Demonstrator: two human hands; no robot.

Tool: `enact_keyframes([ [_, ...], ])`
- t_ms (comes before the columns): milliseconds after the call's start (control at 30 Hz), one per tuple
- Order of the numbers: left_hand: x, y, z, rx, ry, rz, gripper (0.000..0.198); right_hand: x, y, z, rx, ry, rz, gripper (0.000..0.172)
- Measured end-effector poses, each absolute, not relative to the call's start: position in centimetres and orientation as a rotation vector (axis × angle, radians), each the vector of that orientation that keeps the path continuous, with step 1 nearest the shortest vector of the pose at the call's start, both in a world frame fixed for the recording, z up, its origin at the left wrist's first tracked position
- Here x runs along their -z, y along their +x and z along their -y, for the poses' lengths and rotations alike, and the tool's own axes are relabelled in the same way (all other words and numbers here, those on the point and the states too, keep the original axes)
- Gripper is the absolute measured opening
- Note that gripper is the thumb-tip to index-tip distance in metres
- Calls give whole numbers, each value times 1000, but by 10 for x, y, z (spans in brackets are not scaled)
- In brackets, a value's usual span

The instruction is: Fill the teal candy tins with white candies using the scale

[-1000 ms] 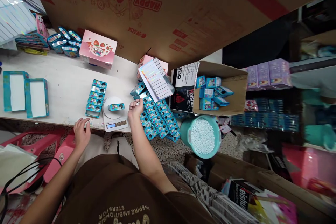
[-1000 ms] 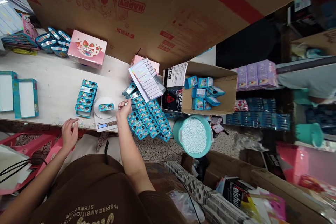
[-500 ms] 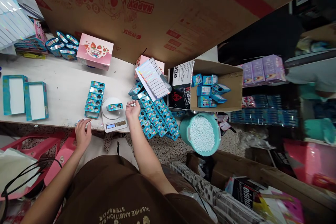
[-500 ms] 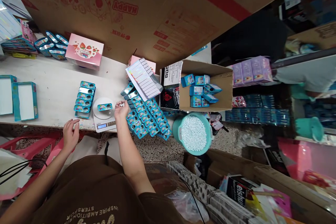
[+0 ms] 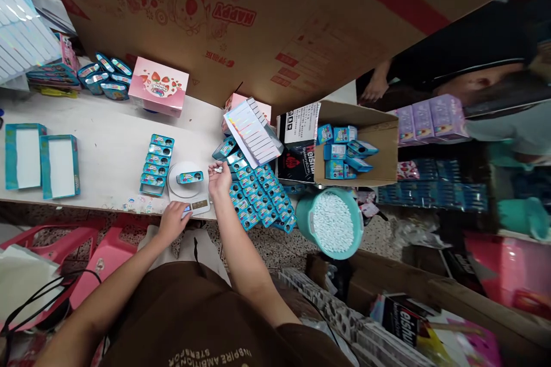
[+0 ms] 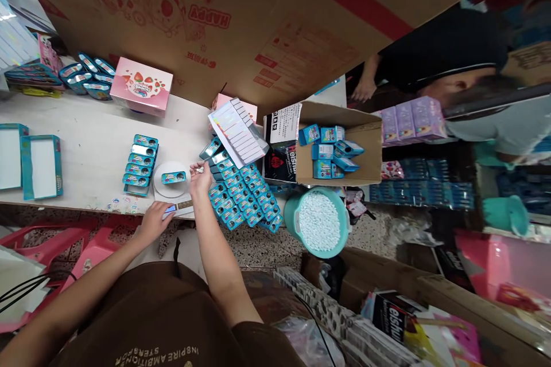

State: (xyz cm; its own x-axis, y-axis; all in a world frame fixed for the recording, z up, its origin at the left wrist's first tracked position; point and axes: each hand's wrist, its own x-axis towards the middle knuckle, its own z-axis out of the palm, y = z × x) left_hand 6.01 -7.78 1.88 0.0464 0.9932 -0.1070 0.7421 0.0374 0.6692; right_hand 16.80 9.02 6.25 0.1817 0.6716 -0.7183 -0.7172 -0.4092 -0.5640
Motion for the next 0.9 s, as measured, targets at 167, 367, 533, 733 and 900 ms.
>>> enact_keyframes([
  [167, 1, 96, 60, -454, 1792, -1767, 28, -64, 197, -92, -1535, -1324, -79, 32],
  [367, 15, 138, 52, -260, 2065, -1602, 23, -72, 241, -86, -1494, -1348, -34, 27],
  [533, 38, 180, 39, -146, 2171, -1570, 22, -79, 275, -71, -1508, -1326, 1, 26],
  [733, 57, 198, 32, -117, 2108, -1620, 23, -82, 301, -55, -1584, -1405, -16, 30],
  [900, 40, 198, 40, -146, 2066, -1694, 17, -84, 303, -55, -1671, -1402, -7, 32],
])
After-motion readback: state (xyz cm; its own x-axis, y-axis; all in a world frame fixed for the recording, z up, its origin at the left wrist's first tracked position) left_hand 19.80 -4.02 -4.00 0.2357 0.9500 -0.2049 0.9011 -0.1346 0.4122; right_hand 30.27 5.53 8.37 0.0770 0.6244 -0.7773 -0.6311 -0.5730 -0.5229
